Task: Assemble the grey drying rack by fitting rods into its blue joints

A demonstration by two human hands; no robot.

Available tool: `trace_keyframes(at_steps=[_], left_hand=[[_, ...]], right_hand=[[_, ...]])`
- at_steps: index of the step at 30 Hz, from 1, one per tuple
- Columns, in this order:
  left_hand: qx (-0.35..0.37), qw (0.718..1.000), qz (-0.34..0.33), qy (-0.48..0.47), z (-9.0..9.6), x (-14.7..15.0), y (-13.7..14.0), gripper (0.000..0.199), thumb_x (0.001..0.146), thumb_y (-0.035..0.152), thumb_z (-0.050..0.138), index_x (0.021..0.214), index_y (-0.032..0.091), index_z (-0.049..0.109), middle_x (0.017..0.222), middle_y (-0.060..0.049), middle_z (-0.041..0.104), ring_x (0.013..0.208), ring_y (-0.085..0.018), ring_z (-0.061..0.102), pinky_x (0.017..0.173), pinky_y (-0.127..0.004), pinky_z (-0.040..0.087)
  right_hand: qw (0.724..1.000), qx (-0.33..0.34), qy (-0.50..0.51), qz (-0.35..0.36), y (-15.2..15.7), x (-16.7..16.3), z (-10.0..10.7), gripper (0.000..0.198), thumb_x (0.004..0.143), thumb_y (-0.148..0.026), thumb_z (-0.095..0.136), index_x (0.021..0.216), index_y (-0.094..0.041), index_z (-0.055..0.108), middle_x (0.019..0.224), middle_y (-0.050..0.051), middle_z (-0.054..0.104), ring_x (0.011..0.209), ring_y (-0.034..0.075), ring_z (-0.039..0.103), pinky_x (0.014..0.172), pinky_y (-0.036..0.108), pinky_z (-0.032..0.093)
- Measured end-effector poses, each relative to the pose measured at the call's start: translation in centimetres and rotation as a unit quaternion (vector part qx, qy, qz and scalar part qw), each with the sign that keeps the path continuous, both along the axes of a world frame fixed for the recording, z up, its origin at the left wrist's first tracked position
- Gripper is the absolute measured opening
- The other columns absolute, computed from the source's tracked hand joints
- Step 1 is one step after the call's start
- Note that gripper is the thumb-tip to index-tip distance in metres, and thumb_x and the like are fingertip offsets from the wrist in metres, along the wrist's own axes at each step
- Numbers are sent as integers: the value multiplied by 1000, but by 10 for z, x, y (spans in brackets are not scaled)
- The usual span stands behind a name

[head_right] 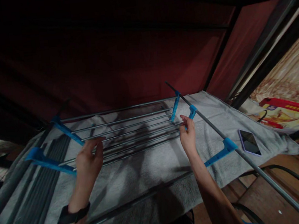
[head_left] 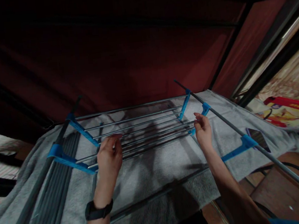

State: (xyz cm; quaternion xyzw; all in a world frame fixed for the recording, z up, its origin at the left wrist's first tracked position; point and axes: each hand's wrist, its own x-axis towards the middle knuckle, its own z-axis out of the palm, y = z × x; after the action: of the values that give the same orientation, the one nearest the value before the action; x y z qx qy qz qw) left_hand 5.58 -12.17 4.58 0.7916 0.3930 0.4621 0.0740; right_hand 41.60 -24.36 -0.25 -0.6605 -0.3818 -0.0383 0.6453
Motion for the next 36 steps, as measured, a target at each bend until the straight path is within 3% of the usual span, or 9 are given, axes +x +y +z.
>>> trace_keyframes(at_steps=[4,7,10,14,17,21,30,36], left_hand=[[-90,989,-57,99,18,36,34,32,97,26,47,114,17,72,117,-11,74,111,-26,69,101,-40,54],[-133,955,-84,251,25,65,54,38,95,25,50,125,12,69,130,-17,71,124,-29,65,110,-41,49],[-125,917,-120,360,25,93,66,44,95,24,51,135,12,64,143,-17,64,133,-28,60,114,-38,45],[-86,889,-132,431,18,121,77,51,96,22,52,144,7,55,153,-20,54,144,-27,49,120,-36,37],[-62,880,-124,454,15,134,82,55,97,20,49,150,6,48,158,-20,48,147,-28,45,122,-37,34],[-44,880,-123,457,14,141,88,58,97,18,49,153,7,44,160,-20,45,148,-29,43,123,-39,33],[-75,879,-144,448,2,149,115,57,96,18,52,151,6,46,151,-24,54,142,-31,51,118,-43,37],[-102,883,-186,419,-2,172,120,54,98,18,52,151,15,48,148,-17,60,135,-26,59,112,-37,44]], right_hand=[[998,-21,52,33,29,27,10,52,77,-28,52,128,-22,63,132,12,63,113,26,62,105,49,48],[992,-58,109,20,53,47,8,61,71,-29,54,131,-23,62,137,12,61,120,28,59,109,51,46],[983,-83,161,15,76,65,6,69,62,-28,56,131,-24,61,137,12,60,123,30,57,110,51,44],[975,-74,207,24,101,82,10,68,60,-32,57,127,-28,60,126,8,62,115,28,60,100,49,50],[965,-49,255,23,112,89,15,64,60,-35,58,124,-31,59,118,5,62,104,24,63,91,44,52],[961,-38,271,48,117,93,15,62,60,-33,59,122,-30,60,117,3,63,97,21,61,89,40,51],[963,-52,264,29,130,103,4,63,61,-30,58,124,-30,61,120,5,62,99,22,58,94,44,47],[961,-96,257,33,142,103,10,45,63,-33,53,107,-27,62,93,1,64,85,20,56,85,38,47]])
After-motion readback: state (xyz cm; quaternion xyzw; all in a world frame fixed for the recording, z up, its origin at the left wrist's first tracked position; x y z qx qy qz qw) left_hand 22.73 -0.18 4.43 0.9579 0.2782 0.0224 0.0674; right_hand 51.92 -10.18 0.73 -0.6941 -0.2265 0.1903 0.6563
